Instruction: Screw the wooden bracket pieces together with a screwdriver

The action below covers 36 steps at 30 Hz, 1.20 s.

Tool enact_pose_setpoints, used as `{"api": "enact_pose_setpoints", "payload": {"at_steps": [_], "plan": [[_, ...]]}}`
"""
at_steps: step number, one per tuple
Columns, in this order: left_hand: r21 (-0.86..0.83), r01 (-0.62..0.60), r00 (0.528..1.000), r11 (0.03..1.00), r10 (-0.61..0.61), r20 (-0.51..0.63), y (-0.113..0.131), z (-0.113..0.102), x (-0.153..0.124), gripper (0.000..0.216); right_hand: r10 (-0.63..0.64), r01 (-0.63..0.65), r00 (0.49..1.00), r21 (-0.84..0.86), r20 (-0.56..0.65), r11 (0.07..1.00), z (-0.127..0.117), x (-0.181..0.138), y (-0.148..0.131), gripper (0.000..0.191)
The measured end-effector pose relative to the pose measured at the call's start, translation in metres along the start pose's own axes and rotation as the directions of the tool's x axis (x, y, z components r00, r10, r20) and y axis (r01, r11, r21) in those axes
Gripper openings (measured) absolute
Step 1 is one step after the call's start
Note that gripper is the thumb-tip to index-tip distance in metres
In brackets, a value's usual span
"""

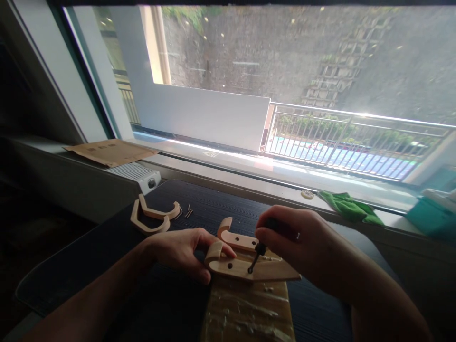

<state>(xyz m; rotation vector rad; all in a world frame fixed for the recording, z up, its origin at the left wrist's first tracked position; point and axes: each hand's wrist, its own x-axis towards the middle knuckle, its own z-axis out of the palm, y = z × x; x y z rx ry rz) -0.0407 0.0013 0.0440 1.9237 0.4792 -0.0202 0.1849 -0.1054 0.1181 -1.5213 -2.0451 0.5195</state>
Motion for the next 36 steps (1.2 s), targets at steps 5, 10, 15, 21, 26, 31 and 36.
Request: {"api": "enact_pose_setpoints", "payload": {"at_steps": [5, 10, 15, 21, 26, 31, 36], "plan": [[0.011, -0.001, 1.000, 1.000, 0.001, 0.030, -0.002, -0.002, 0.001, 0.059, -0.031, 0.031, 1.000, -0.001, 0.005, 1.000, -0.002, -0.006, 0.001, 0.018], [-0.004, 0.006, 1.000, 1.000, -0.005, 0.029, -0.002, -0.002, 0.001, 0.056, 0.002, -0.001, 0.999, -0.026, 0.039, 1.000, -0.004, -0.006, 0.004, 0.012], [-0.009, 0.016, 1.000, 1.000, -0.016, 0.026, -0.002, -0.001, 0.002, 0.055, 0.020, -0.019, 1.000, -0.066, 0.005, 0.998, -0.004, 0.002, 0.005, 0.018], [-0.042, 0.010, 1.000, 0.999, -0.009, 0.027, -0.004, -0.001, 0.003, 0.054, -0.013, 0.014, 1.000, -0.048, 0.016, 0.999, -0.006, -0.003, -0.001, 0.016], [-0.052, -0.010, 1.000, 0.999, 0.011, 0.029, -0.004, -0.001, 0.003, 0.055, -0.019, 0.021, 1.000, -0.085, 0.015, 0.996, -0.007, -0.001, -0.001, 0.010], [-0.088, -0.018, 0.999, 0.996, 0.021, 0.039, -0.004, -0.001, 0.003, 0.053, 0.017, -0.018, 1.000, -0.073, -0.024, 0.997, -0.003, 0.004, 0.005, 0.018], [-0.072, -0.005, 0.999, 0.997, 0.007, 0.032, -0.003, 0.000, 0.003, 0.054, -0.017, 0.016, 1.000, -0.077, -0.010, 0.997, -0.002, -0.001, 0.001, 0.015]]}}
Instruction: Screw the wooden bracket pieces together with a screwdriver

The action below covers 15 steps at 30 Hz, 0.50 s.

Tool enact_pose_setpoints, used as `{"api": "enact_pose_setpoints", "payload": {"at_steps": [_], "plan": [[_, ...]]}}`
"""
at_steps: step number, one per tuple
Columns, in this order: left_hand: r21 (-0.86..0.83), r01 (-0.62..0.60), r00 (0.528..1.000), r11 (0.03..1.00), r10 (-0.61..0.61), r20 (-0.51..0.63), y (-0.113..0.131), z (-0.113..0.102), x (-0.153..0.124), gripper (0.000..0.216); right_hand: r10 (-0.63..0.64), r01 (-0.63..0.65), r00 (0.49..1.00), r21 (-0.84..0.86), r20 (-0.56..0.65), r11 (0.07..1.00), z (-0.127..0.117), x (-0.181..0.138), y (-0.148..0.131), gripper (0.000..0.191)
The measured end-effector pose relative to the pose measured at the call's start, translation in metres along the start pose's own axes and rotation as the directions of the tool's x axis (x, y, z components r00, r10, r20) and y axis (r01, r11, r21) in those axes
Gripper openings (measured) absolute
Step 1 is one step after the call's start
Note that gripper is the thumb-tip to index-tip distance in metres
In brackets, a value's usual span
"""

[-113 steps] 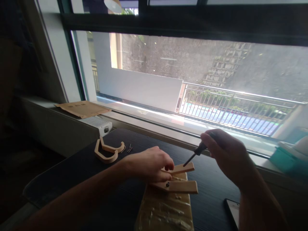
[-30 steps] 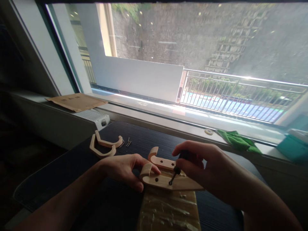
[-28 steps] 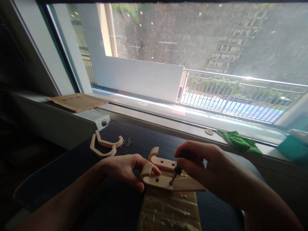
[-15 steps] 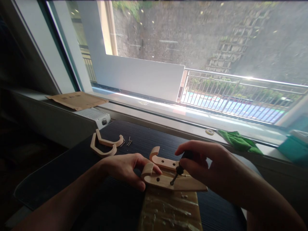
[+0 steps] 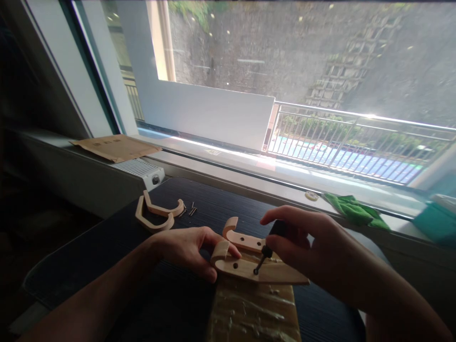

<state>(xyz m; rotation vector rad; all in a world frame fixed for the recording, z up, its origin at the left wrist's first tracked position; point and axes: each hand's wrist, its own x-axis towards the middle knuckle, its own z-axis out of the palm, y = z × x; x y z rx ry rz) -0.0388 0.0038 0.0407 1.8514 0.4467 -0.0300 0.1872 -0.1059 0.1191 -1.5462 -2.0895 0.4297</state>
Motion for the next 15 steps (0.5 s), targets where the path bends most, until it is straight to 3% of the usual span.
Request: {"api": "enact_pose_setpoints", "payload": {"at_steps": [6, 11, 15], "plan": [[0.009, 0.014, 1.000, 1.000, -0.014, 0.002, 0.0000, 0.0004, -0.0008, 0.053, -0.004, 0.004, 0.999, -0.008, 0.037, 1.000, -0.0023, -0.0027, -0.0030, 0.011], [0.010, 0.002, 1.000, 1.000, -0.001, -0.011, -0.0016, 0.0005, -0.0005, 0.053, 0.058, -0.057, 0.998, 0.007, -0.002, 0.998, -0.0011, 0.0022, 0.0005, 0.015], [0.005, 0.000, 1.000, 1.000, 0.000, 0.004, -0.0018, 0.0003, 0.0002, 0.053, 0.030, -0.030, 1.000, 0.002, -0.006, 1.000, -0.0015, -0.0001, -0.0026, 0.015]]}}
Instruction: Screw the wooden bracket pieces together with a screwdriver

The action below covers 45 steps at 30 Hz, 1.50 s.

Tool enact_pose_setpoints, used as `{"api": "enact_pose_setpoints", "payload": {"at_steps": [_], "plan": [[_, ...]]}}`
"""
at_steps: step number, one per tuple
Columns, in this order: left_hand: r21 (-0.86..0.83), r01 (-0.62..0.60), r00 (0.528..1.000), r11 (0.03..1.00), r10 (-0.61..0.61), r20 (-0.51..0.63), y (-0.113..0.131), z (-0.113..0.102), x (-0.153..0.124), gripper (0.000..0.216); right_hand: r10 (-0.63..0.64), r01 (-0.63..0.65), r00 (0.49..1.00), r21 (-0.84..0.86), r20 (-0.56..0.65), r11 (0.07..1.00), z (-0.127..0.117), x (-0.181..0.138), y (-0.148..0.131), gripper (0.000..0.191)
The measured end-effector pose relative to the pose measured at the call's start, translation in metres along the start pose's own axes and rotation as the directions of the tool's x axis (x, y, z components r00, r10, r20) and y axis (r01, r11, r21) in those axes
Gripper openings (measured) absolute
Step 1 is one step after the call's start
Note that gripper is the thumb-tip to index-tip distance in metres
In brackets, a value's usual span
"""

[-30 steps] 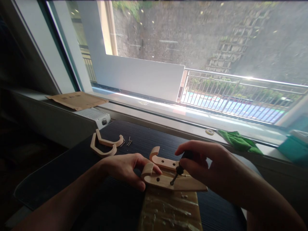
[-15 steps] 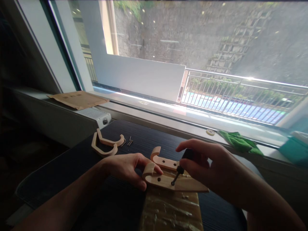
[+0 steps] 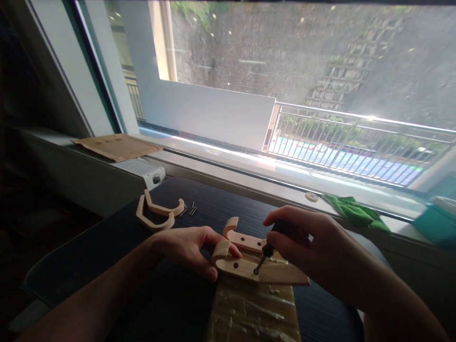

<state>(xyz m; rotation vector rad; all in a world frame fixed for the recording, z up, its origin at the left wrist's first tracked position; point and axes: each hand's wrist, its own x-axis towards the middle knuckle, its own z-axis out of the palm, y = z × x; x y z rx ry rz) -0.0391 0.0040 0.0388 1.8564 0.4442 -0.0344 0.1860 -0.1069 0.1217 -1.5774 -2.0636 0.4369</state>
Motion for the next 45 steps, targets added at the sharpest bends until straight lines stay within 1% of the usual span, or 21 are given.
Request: {"api": "enact_pose_setpoints", "payload": {"at_steps": [3, 6, 12, 14, 17, 20, 22, 30, 35, 40, 42, 45], "plan": [[-0.021, 0.007, 1.000, 1.000, -0.007, 0.004, 0.000, 0.000, 0.000, 0.054, -0.023, 0.022, 1.000, -0.023, -0.009, 0.999, -0.002, -0.003, -0.004, 0.019], [-0.038, 0.003, 1.000, 0.999, -0.003, 0.002, -0.001, 0.000, 0.000, 0.055, -0.019, 0.019, 1.000, -0.037, 0.002, 0.999, -0.002, -0.003, -0.006, 0.016], [-0.013, -0.019, 1.000, 1.000, 0.019, -0.001, -0.002, 0.000, 0.000, 0.056, 0.083, -0.083, 0.996, -0.052, -0.014, 0.995, -0.002, 0.000, 0.003, 0.018], [-0.015, -0.012, 1.000, 1.000, 0.012, 0.001, -0.002, 0.000, 0.000, 0.057, 0.093, -0.093, 0.996, -0.053, -0.016, 0.994, -0.002, 0.000, 0.004, 0.020], [-0.024, -0.004, 1.000, 1.000, 0.005, 0.003, -0.001, 0.000, 0.000, 0.056, 0.047, -0.048, 0.999, -0.060, -0.017, 0.997, -0.003, -0.001, 0.002, 0.018], [-0.023, -0.007, 1.000, 1.000, 0.008, 0.007, -0.002, 0.000, 0.000, 0.055, -0.011, 0.010, 1.000, -0.050, -0.019, 0.999, -0.004, -0.003, -0.003, 0.019], [-0.016, -0.013, 1.000, 1.000, 0.013, 0.004, -0.002, 0.000, 0.000, 0.055, -0.021, 0.020, 1.000, -0.046, -0.012, 0.999, -0.005, -0.004, -0.004, 0.018], [-0.002, -0.032, 0.999, 0.999, 0.032, 0.006, -0.004, -0.002, 0.000, 0.055, 0.074, -0.074, 0.997, -0.005, 0.023, 0.997, -0.003, 0.005, 0.005, 0.021], [-0.090, -0.075, 0.996, 0.993, 0.079, 0.035, -0.010, -0.003, 0.002, 0.058, 0.059, -0.060, 0.998, -0.060, -0.017, 0.996, -0.001, 0.002, 0.000, 0.019], [-0.190, -0.080, 0.994, 0.979, 0.092, 0.055, -0.014, -0.004, 0.005, 0.062, 0.002, -0.002, 1.000, -0.009, 0.011, 1.000, 0.006, -0.002, -0.008, 0.017], [-0.235, -0.075, 0.993, 0.969, 0.095, 0.073, -0.017, -0.004, 0.005, 0.062, 0.008, -0.008, 1.000, -0.008, 0.005, 1.000, 0.007, -0.001, -0.008, 0.018], [-0.280, -0.076, 0.989, 0.957, 0.108, 0.103, -0.022, -0.005, 0.006, 0.061, 0.053, -0.053, 0.999, -0.038, -0.014, 0.998, 0.006, 0.002, -0.006, 0.020]]}}
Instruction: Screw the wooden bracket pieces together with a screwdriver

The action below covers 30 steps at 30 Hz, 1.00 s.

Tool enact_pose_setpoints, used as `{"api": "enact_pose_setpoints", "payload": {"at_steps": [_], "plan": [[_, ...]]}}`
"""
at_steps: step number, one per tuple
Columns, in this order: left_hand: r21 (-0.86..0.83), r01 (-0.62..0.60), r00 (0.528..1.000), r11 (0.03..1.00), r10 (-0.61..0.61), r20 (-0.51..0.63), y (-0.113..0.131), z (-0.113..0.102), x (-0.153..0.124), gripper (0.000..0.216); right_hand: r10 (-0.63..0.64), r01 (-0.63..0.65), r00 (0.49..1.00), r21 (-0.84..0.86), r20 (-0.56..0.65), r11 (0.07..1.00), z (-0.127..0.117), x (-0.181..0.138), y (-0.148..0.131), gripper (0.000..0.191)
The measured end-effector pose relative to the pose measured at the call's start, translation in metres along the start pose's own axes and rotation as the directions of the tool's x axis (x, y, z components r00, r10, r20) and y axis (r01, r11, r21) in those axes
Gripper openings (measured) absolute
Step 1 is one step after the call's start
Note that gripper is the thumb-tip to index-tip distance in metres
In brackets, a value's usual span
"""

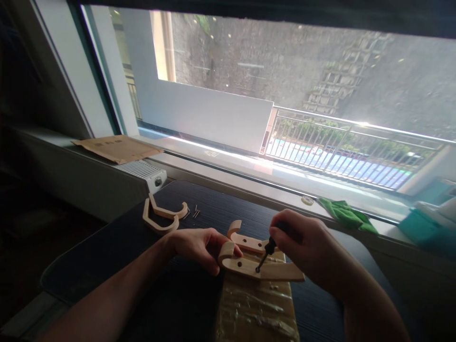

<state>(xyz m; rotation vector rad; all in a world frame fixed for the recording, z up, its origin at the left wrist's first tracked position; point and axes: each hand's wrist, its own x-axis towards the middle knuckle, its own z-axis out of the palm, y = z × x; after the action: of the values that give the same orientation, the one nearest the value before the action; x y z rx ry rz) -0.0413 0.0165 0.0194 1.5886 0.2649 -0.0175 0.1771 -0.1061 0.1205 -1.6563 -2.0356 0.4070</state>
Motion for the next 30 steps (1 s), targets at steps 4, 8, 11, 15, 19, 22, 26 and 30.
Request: {"api": "enact_pose_setpoints", "payload": {"at_steps": [4, 8, 11, 15, 19, 22, 26, 30], "plan": [[-0.016, -0.026, 0.999, 1.000, 0.027, 0.022, -0.004, -0.003, 0.001, 0.059, 0.020, -0.015, 0.999, -0.105, 0.049, 0.994, -0.010, 0.007, -0.002, 0.020], [-0.078, -0.017, 0.999, 0.997, 0.020, 0.041, -0.007, -0.005, 0.001, 0.060, -0.027, 0.063, 0.976, -0.159, 0.216, 0.985, -0.024, 0.010, -0.014, 0.016], [-0.093, -0.020, 0.998, 0.996, 0.025, 0.054, -0.007, -0.008, 0.001, 0.060, -0.093, 0.144, 0.947, -0.147, 0.306, 0.979, -0.031, 0.010, -0.024, 0.019], [-0.052, -0.003, 0.998, 0.999, 0.006, 0.057, 0.001, -0.010, 0.000, 0.062, -0.131, 0.196, 0.933, -0.167, 0.334, 0.966, -0.037, 0.013, -0.030, 0.022], [-0.039, 0.017, 1.000, 0.999, -0.018, -0.023, 0.015, 0.005, -0.009, 0.062, -0.092, 0.168, 0.937, -0.206, 0.337, 0.964, -0.038, 0.015, -0.025, 0.022], [-0.135, -0.015, 0.975, 0.991, -0.015, -0.221, 0.017, 0.033, -0.014, 0.059, -0.084, 0.167, 0.947, -0.253, 0.309, 0.953, -0.038, 0.014, -0.022, 0.024], [-0.239, -0.208, 0.838, 0.948, 0.047, -0.544, 0.003, 0.073, -0.012, 0.064, -0.140, 0.253, 0.915, -0.265, 0.379, 0.930, -0.042, 0.014, -0.024, 0.015], [-0.192, -0.244, 0.666, 0.950, 0.020, -0.746, -0.018, 0.094, -0.003, 0.047, -0.153, 0.296, 0.883, -0.274, 0.443, 0.915, -0.046, 0.019, -0.025, 0.013]]}}
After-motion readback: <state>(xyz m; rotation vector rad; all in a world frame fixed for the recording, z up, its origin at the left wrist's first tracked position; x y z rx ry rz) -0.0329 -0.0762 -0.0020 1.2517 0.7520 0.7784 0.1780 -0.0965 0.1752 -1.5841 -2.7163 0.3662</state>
